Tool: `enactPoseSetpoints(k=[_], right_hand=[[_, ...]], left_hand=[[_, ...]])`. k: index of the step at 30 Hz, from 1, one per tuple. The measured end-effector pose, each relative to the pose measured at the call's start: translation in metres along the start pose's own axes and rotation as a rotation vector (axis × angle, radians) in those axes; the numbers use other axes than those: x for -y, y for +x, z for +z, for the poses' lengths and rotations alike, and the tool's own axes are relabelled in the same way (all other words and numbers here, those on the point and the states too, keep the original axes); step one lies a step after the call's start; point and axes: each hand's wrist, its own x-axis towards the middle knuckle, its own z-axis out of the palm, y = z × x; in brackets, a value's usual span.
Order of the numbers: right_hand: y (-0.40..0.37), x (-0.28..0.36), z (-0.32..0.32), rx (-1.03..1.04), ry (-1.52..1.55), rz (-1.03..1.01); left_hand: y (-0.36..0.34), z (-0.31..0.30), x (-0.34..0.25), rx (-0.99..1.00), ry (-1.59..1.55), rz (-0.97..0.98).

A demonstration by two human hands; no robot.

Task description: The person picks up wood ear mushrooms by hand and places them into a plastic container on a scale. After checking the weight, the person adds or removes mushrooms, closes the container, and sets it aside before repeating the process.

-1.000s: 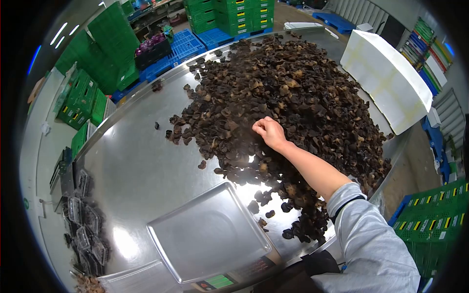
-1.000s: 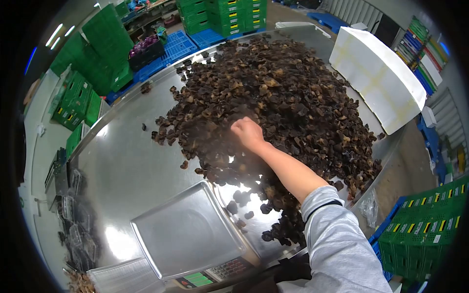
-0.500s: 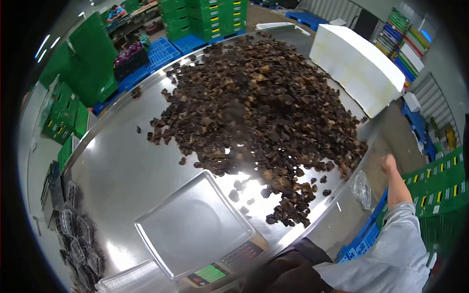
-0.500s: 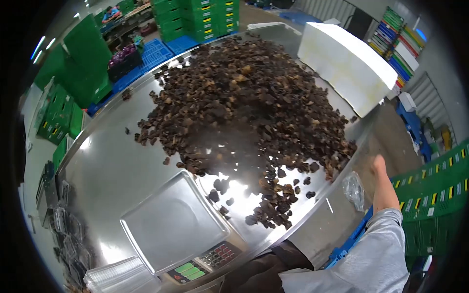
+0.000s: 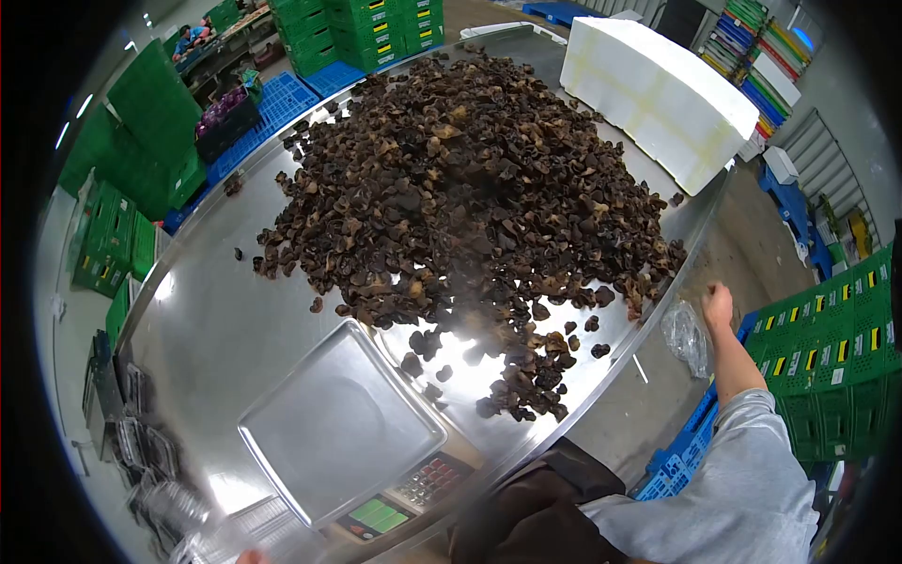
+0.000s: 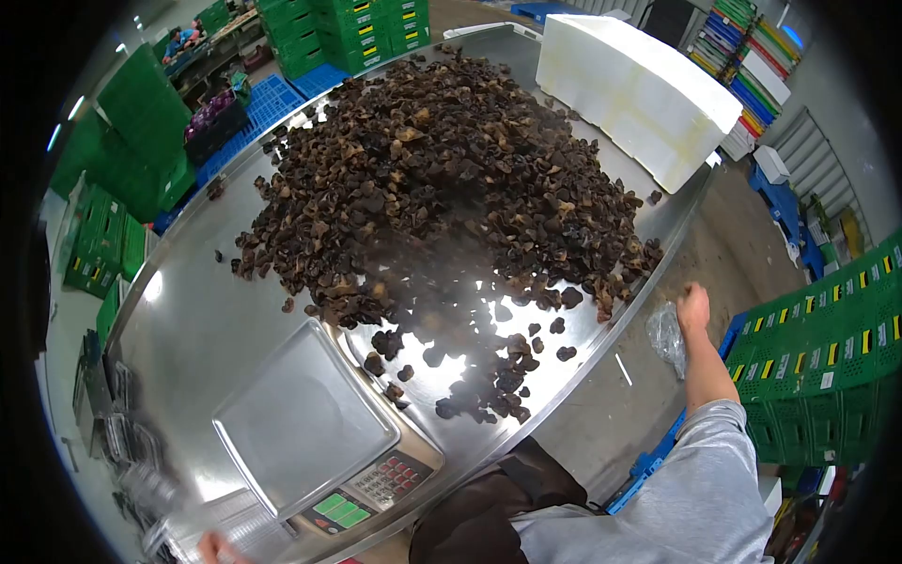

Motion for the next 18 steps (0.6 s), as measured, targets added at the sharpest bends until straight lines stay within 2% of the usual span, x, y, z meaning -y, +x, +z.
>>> enactPoseSetpoints(k=[1, 2, 3, 4, 5, 6, 7, 8, 9, 11, 13, 15, 16, 18], right_hand=[[0.001, 0.069, -0.039, 0.092, 0.181, 0.054], [0.007, 0.099, -0.034, 0.132, 0.450, 0.017], [0.012, 0.125, -0.030, 0.169, 0.718, -0.020], [0.010, 0.162, -0.031, 0.192, 0.724, -0.116], [0.005, 0.198, -0.036, 0.228, 0.713, -0.301], [-0.006, 0.240, -0.058, 0.370, 0.653, -0.397], [-0.011, 0.265, -0.044, 0.351, 0.711, -0.587], [-0.018, 0.296, -0.041, 0.307, 0.738, -0.763], [-0.026, 0.325, -0.037, 0.364, 0.758, -0.788], [-0.036, 0.382, -0.020, 0.358, 0.775, -0.808], [-0.043, 0.432, 0.001, 0.371, 0.733, -0.740], [-0.044, 0.475, 0.016, 0.518, 0.631, -0.593], [-0.045, 0.490, 0.025, 0.521, 0.642, -0.598], [-0.049, 0.511, 0.039, 0.517, 0.384, -0.514]], left_hand=[[-0.005, 0.023, -0.012, 0.238, -0.192, -0.049], [-0.008, 0.044, -0.028, 0.449, -0.260, -0.022], [-0.015, 0.069, -0.040, 0.554, -0.267, 0.033], [-0.020, 0.086, -0.051, 0.659, -0.274, 0.091], [-0.023, 0.092, -0.061, 0.658, -0.271, 0.094], [-0.026, 0.096, -0.071, 0.674, -0.239, 0.143], [-0.029, 0.097, -0.083, 0.690, -0.207, 0.189], [-0.029, 0.092, -0.095, 0.603, -0.227, 0.220], [-0.026, 0.084, -0.111, 0.605, -0.219, 0.222], [-0.019, 0.072, -0.139, 0.391, -0.245, 0.318], [-0.017, 0.066, -0.139, 0.452, -0.238, 0.303], [-0.014, 0.061, -0.144, 0.506, -0.230, 0.281], [-0.015, 0.057, -0.150, 0.517, -0.245, 0.265], [-0.015, 0.049, -0.160, 0.525, -0.250, 0.245]])
